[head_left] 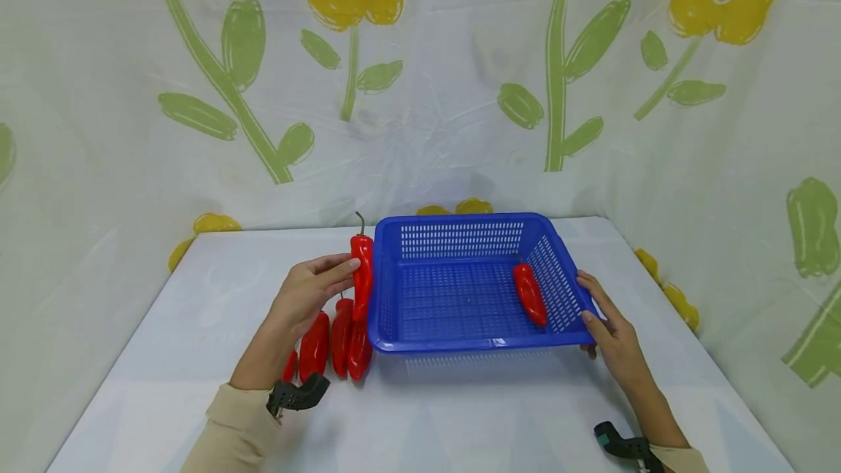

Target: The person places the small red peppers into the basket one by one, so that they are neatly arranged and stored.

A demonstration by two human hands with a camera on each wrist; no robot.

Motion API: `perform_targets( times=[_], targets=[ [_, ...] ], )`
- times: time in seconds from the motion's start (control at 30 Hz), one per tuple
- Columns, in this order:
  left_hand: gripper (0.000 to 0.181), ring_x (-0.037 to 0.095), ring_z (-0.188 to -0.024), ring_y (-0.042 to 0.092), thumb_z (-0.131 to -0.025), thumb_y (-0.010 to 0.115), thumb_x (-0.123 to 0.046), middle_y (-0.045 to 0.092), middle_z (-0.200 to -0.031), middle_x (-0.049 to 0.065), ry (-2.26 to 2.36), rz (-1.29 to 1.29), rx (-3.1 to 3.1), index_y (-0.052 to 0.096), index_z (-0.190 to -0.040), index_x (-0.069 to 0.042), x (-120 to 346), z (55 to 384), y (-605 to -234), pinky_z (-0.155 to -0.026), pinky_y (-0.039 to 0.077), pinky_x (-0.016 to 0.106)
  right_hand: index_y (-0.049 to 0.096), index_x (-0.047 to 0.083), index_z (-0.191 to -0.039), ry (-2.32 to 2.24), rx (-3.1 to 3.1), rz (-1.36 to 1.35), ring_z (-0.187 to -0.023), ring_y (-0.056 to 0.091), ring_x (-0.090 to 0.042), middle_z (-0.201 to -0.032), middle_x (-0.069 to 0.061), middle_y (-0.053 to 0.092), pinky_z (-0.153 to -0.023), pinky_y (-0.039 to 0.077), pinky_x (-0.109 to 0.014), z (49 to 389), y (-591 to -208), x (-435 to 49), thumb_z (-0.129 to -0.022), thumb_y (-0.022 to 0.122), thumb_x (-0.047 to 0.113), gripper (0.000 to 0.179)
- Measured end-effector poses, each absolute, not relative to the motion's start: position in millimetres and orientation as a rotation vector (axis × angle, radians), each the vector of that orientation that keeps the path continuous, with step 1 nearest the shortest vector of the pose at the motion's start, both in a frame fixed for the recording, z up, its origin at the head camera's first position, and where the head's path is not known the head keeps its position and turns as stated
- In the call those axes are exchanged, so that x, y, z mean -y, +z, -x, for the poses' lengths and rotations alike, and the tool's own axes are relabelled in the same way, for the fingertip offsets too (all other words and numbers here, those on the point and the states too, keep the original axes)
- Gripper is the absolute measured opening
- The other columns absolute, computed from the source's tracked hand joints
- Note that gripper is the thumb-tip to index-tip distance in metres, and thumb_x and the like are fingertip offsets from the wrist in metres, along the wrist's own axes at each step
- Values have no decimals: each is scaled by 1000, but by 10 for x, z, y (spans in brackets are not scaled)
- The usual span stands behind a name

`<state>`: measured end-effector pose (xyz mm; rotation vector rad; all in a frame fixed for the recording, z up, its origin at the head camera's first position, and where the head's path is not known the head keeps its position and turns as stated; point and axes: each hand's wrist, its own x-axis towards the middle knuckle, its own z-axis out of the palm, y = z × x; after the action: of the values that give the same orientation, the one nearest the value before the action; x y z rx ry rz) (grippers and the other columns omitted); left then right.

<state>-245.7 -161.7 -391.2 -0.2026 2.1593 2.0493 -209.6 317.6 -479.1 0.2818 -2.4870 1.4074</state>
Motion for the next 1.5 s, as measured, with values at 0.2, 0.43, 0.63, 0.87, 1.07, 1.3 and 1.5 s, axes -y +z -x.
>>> perform_targets(
  times=[0.2,0.43,0.63,0.87,1.07,1.3,1.5],
  targets=[
    [66,29,-117,64,-90,76,-38,58,-134,17,2041,167,-2143,53,-141,-3,1463,2480,-3846,-110,39,49,34,28,-157,1394,2500,-284,-74,63,-21,-160,9,30,-45,51,-32,2114,-4766,-3186,-106,48,23,53],
    [59,27,-111,67,-90,76,-33,62,-129,16,2047,111,-2114,57,-136,-1,1314,2508,-3794,-102,48,40,33,30,-157,1384,2503,-265,-73,63,-20,-159,11,31,-47,52,-30,2110,-4775,-3195,-106,47,24,53],
    [51,26,-107,68,-93,73,-26,64,-124,16,2011,54,-2111,58,-133,1,1260,2497,-3760,-99,51,39,33,31,-157,1423,2516,-224,-75,63,-19,-160,11,29,-47,53,-30,2009,-4858,-3127,-106,47,26,53],
    [53,26,-107,69,-92,75,-28,65,-124,15,1997,19,-2084,58,-132,1,1114,2552,-3717,-105,46,43,35,29,-156,1374,2506,-219,-75,62,-17,-160,11,31,-46,52,-30,2022,-4809,-3121,-106,46,24,51],
    [51,27,-104,70,-91,76,-27,66,-121,15,1958,24,-2093,59,-129,2,1015,2597,-3742,-108,43,47,34,29,-157,1399,2515,-237,-82,62,-15,-160,11,30,-47,52,-31,2043,-4802,-3130,-106,45,24,52],
    [44,27,-100,71,-91,75,-19,68,-116,16,1955,4,-2075,61,-126,4,909,2653,-3733,-101,50,42,36,29,-156,1371,2495,-252,-89,58,-10,-160,11,31,-45,51,-30,2083,-4806,-3137,-106,46,23,52],
    [44,26,-98,72,-91,75,-20,67,-117,16,1924,-21,-2064,61,-125,4,785,2697,-3738,-104,47,45,36,27,-156,1375,2488,-251,-84,60,-12,-160,10,32,-44,51,-30,2091,-4838,-3158,-106,46,22,52]
  ],
)
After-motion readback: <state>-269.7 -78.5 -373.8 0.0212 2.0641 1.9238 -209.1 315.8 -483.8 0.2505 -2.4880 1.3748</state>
